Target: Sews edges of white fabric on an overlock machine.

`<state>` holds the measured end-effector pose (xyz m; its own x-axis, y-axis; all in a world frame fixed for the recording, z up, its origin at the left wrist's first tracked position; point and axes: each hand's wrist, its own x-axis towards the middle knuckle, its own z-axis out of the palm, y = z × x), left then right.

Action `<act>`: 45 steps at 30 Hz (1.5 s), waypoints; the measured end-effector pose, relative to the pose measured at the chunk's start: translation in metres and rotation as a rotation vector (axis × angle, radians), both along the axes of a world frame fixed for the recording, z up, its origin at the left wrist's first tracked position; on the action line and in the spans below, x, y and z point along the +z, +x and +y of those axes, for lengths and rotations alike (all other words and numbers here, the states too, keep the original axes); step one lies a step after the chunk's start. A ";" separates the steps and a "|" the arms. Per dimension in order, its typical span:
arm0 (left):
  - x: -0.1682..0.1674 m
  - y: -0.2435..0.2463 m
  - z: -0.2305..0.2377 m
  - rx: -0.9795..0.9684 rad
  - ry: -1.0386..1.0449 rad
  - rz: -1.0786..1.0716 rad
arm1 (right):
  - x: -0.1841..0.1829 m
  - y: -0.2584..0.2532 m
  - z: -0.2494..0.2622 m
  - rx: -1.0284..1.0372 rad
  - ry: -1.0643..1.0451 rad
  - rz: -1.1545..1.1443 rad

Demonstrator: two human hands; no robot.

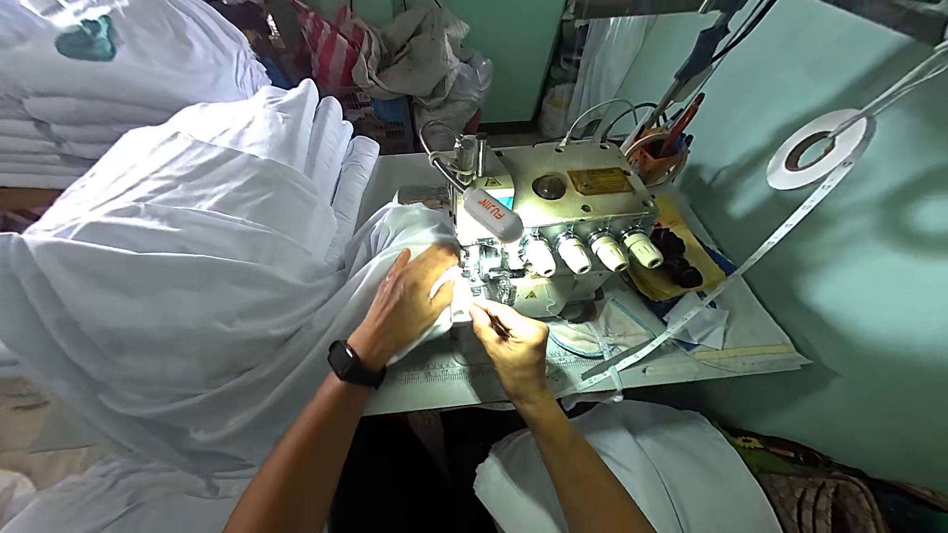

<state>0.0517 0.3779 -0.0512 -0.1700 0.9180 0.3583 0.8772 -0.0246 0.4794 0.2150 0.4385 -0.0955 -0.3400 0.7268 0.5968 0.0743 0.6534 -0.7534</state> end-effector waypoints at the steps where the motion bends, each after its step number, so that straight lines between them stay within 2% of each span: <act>1: 0.000 -0.004 0.005 0.007 0.008 -0.001 | 0.000 0.000 -0.001 -0.014 0.017 -0.006; 3: 0.002 -0.013 0.014 0.025 0.012 -0.022 | -0.008 0.007 -0.011 0.076 -0.018 0.040; 5: 0.004 -0.025 0.026 0.053 0.012 -0.052 | -0.030 0.018 -0.027 0.185 -0.078 0.062; 8: 0.005 -0.042 0.045 0.129 0.030 -0.107 | -0.069 0.032 -0.041 0.231 -0.032 -0.084; 10: 0.006 -0.045 0.049 0.273 0.008 -0.254 | -0.065 0.034 -0.041 0.288 -0.096 -0.079; 12: 0.006 -0.040 0.043 0.436 -0.020 -0.439 | -0.043 0.036 -0.032 0.360 -0.280 -0.030; 13: 0.006 -0.033 0.034 0.494 -0.020 -0.502 | -0.030 0.038 -0.024 0.368 -0.295 -0.066; 15: 0.005 -0.009 0.002 0.531 -0.069 -0.590 | -0.006 0.040 -0.010 0.287 -0.165 -0.215; 17: 0.003 0.022 -0.033 0.509 -0.124 -0.643 | 0.014 0.036 0.002 0.149 0.068 -0.310; 20: -0.009 0.052 -0.054 0.557 -0.098 -0.546 | 0.040 0.021 0.010 0.006 0.408 -0.471; 22: -0.019 0.063 -0.060 0.602 -0.054 -0.434 | 0.055 0.007 0.005 -0.011 0.498 -0.606; 24: -0.025 0.070 -0.068 0.621 -0.006 -0.309 | 0.063 -0.008 -0.002 0.014 0.471 -0.675; 26: -0.030 0.079 -0.088 0.587 0.033 -0.240 | 0.057 -0.014 -0.003 0.061 0.426 -0.582; 28: -0.039 0.088 -0.121 0.448 0.099 -0.285 | 0.047 -0.005 -0.007 0.117 0.369 -0.434; 30: -0.056 0.095 -0.155 0.250 0.256 -0.466 | 0.029 0.009 -0.017 0.191 0.297 -0.309; 32: -0.066 0.103 -0.178 0.114 0.330 -0.649 | -0.001 0.017 -0.027 0.226 0.224 -0.262; 36: -0.068 0.113 -0.193 0.096 0.366 -0.740 | -0.039 0.017 -0.044 0.197 0.198 -0.295; 40: -0.069 0.113 -0.195 0.089 0.389 -0.725 | -0.049 0.006 -0.055 0.169 0.281 -0.306; 45: -0.069 0.113 -0.200 0.044 0.352 -0.735 | -0.051 -0.001 -0.064 0.229 0.255 -0.266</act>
